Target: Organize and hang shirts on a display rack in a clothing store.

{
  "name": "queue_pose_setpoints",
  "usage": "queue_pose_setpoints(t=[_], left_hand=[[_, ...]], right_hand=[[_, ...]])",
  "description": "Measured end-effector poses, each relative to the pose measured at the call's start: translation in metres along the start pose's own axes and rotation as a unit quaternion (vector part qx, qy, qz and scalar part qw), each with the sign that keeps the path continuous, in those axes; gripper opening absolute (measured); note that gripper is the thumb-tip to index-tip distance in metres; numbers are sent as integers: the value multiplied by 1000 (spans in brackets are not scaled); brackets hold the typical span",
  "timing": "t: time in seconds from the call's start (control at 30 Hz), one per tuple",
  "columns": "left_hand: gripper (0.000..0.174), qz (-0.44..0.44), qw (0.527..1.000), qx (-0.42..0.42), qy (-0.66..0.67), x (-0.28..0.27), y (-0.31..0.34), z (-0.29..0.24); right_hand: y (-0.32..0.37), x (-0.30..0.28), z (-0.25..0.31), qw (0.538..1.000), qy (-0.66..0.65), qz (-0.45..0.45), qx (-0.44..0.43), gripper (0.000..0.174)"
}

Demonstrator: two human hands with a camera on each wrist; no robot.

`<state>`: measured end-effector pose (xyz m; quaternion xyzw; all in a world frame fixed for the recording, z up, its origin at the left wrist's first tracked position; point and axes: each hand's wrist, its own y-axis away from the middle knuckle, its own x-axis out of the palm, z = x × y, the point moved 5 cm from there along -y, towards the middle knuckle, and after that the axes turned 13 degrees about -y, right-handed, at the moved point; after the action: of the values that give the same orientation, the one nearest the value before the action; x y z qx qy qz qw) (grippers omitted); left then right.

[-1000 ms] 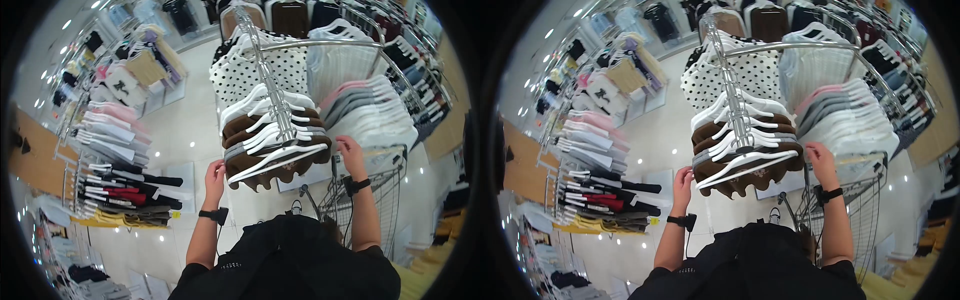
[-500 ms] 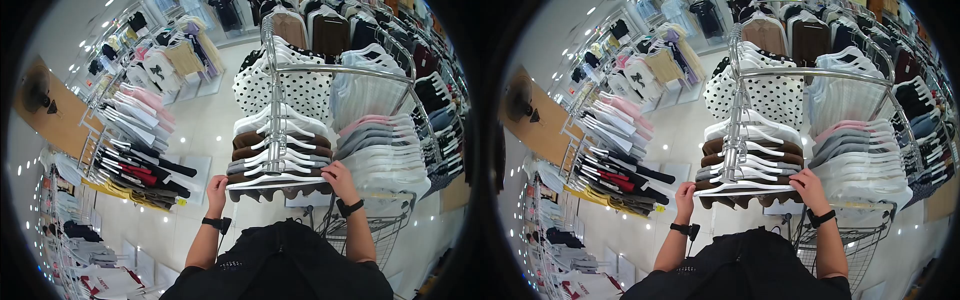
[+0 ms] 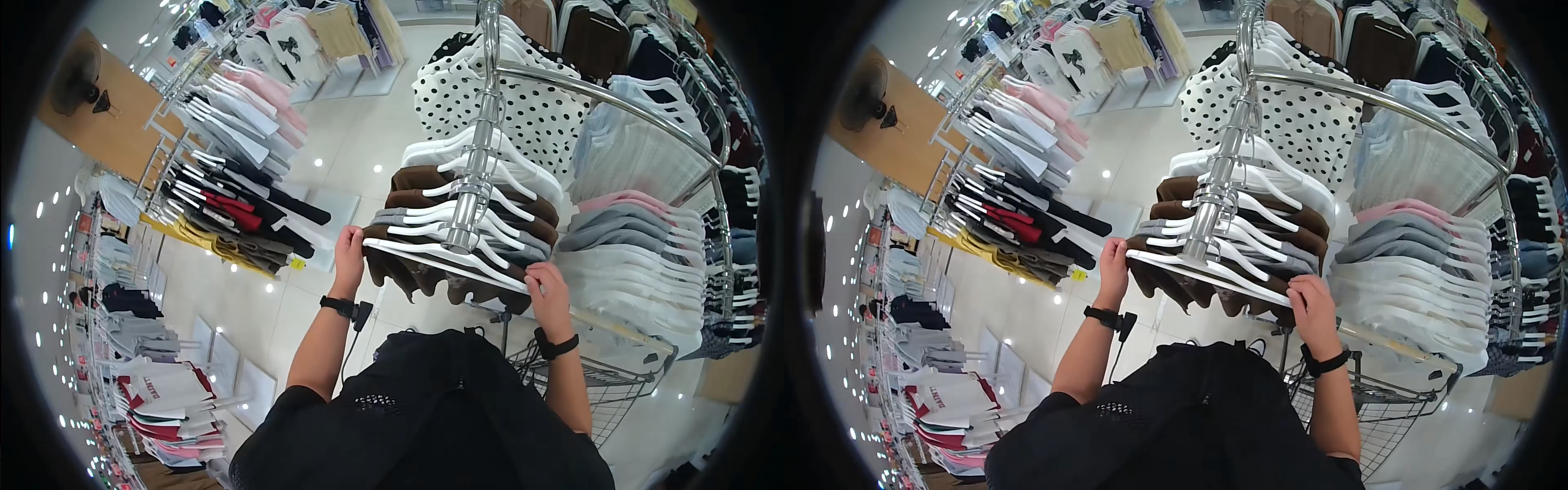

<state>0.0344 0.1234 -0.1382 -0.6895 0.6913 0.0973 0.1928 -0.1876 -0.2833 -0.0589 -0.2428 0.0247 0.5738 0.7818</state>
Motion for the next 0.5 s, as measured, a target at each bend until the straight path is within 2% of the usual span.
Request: queue_pose_setpoints(t=[0.07, 0.17, 0.27, 0.33, 0.4, 0.47, 0.5], left_hand=[[20, -6, 1000, 17, -5, 2, 3, 18], [20, 51, 997, -59, -18, 5, 11, 46], [18, 91, 991, -99, 23, 17, 23, 88], [17, 107, 987, -119, -11, 22, 42, 103], [17, 78, 971, -186, 128, 32, 62, 107], [18, 131, 966, -197, 100, 43, 75, 110], [17, 152, 971, -177, 59, 48, 80, 110]], right_hand=[[2, 5, 2, 1000, 8, 22, -6, 10], [3, 4, 6, 1000, -16, 12, -17, 10], [8, 4, 2, 1000, -21, 14, 16, 12], [14, 14, -9, 989, -25, 92, 117, 15], [30, 29, -30, 988, -28, 110, 101, 22], [47, 45, -42, 975, 20, 187, 117, 31], [55, 52, -49, 966, 23, 213, 144, 38]])
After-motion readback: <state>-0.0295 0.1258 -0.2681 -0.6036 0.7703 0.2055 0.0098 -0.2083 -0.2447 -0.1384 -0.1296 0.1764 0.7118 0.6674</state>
